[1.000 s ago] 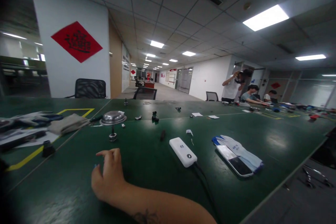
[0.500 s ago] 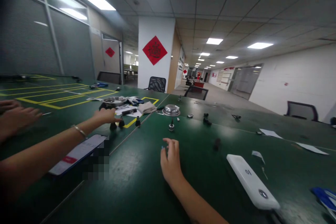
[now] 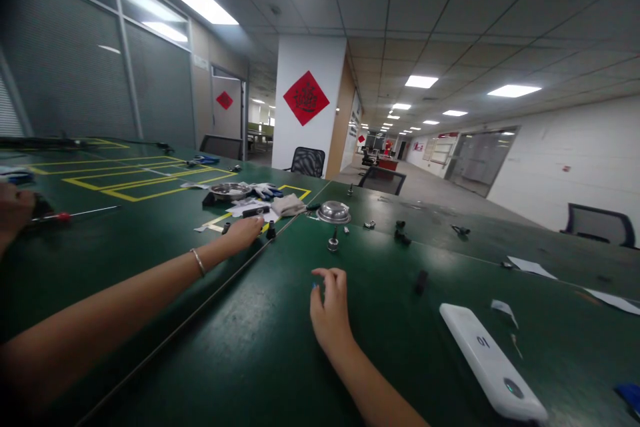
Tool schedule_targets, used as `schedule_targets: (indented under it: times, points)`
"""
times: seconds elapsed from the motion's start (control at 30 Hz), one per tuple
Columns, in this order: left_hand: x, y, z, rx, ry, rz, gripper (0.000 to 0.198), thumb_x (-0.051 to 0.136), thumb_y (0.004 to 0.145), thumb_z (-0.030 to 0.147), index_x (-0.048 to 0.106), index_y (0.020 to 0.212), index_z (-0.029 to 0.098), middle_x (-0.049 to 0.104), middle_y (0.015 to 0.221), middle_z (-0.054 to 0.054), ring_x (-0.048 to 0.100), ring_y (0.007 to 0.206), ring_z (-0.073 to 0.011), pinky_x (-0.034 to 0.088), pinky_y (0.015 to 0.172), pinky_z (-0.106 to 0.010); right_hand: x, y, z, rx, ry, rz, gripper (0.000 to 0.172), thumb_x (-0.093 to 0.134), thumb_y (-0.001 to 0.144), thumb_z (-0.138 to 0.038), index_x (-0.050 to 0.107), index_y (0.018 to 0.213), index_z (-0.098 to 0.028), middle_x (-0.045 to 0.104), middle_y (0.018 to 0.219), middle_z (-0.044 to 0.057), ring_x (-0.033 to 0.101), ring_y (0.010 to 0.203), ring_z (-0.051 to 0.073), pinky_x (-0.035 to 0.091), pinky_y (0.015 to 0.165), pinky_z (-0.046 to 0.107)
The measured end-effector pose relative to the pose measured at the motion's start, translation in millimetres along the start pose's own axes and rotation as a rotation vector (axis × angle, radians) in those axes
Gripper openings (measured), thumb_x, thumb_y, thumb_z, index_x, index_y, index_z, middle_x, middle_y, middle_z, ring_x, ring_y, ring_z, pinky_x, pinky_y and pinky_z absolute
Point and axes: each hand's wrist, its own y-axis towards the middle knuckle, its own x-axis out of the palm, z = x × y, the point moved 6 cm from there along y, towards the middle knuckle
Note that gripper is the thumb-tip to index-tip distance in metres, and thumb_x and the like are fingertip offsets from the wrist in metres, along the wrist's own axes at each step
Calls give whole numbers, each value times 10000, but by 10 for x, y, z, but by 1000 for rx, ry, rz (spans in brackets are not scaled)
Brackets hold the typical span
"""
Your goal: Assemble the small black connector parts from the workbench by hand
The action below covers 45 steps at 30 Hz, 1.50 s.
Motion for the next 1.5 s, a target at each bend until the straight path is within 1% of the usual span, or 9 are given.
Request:
schedule_targets:
  times: [0.17, 0.4, 0.53, 0.7, 0.83, 1.07, 1.27, 1.4, 1.5]
  points:
    - [125, -50, 146, -46, 34, -41, 287, 509, 883, 304, 524, 1119, 140, 569, 1094, -78, 578, 938, -199, 493, 804, -402, 8, 1, -2, -2, -41, -23, 240, 446, 803, -147, 613, 958, -224, 447, 988, 78, 529, 918, 240, 486, 759, 413]
    - [101, -156, 375, -47, -9, -87, 264, 415, 912, 309, 499, 1112, 159, 628, 964, -86, 602, 891, -233, 456, 802, -430, 38, 5, 31, 26, -64, -54, 241, 444, 788, -142, 619, 940, -210, 452, 997, 85, 533, 925, 240, 485, 769, 401]
    - [104, -320, 741, 14, -87, -94, 220, 372, 900, 301, 489, 1051, 190, 641, 978, -111, 597, 915, -272, 451, 768, -396, 64, 4, 82, 54, -70, -55, 283, 441, 800, -172, 583, 1044, -192, 468, 1030, 87, 523, 957, 234, 471, 807, 387]
    - [147, -706, 1391, 157, -247, -137, 249, 415, 860, 363, 454, 1071, 239, 627, 1036, -48, 587, 929, -243, 465, 737, -340, 74, -12, 103, 59, -24, -81, 402, 418, 865, -276, 442, 1258, -198, 482, 1096, 99, 540, 951, 222, 472, 834, 388]
    - [159, -1016, 1729, 254, -324, -152, 344, 444, 819, 288, 440, 1145, 178, 573, 1140, -90, 544, 991, -245, 445, 825, -352, 74, -29, 20, -30, -24, -117, 340, 403, 875, -255, 512, 1192, -203, 500, 1090, 92, 534, 1010, 218, 448, 893, 371]
    - [79, -1252, 1666, 280, -448, -90, 469, 500, 782, 297, 437, 1194, 82, 504, 1200, -158, 443, 1102, -282, 361, 962, -406, 91, -35, 48, -116, -89, -107, 321, 365, 846, -135, 578, 1075, -205, 512, 1011, 83, 546, 952, 212, 457, 856, 380]
    - [64, -1235, 1549, 282, -628, -110, 312, 526, 750, 201, 510, 1061, 184, 588, 1058, -62, 535, 963, -212, 433, 849, -332, 4, -43, 101, -28, -103, -2, 325, 406, 790, -156, 484, 1103, -195, 453, 993, 83, 505, 928, 228, 452, 815, 408]
    - [53, -1265, 1504, 290, -624, -115, 273, 562, 727, 241, 533, 995, 197, 602, 996, -46, 542, 922, -218, 444, 791, -331, -51, -77, -1, -71, -117, 95, 231, 425, 770, -165, 458, 998, -191, 436, 943, 70, 499, 844, 208, 459, 767, 384]
    - [64, -1272, 1466, 277, -611, -106, 276, 589, 707, 271, 540, 971, 209, 603, 991, -39, 537, 925, -232, 438, 786, -352, -34, -90, -55, -105, -135, 83, 148, 418, 822, -200, 454, 965, -191, 468, 926, 71, 518, 846, 204, 466, 748, 361]
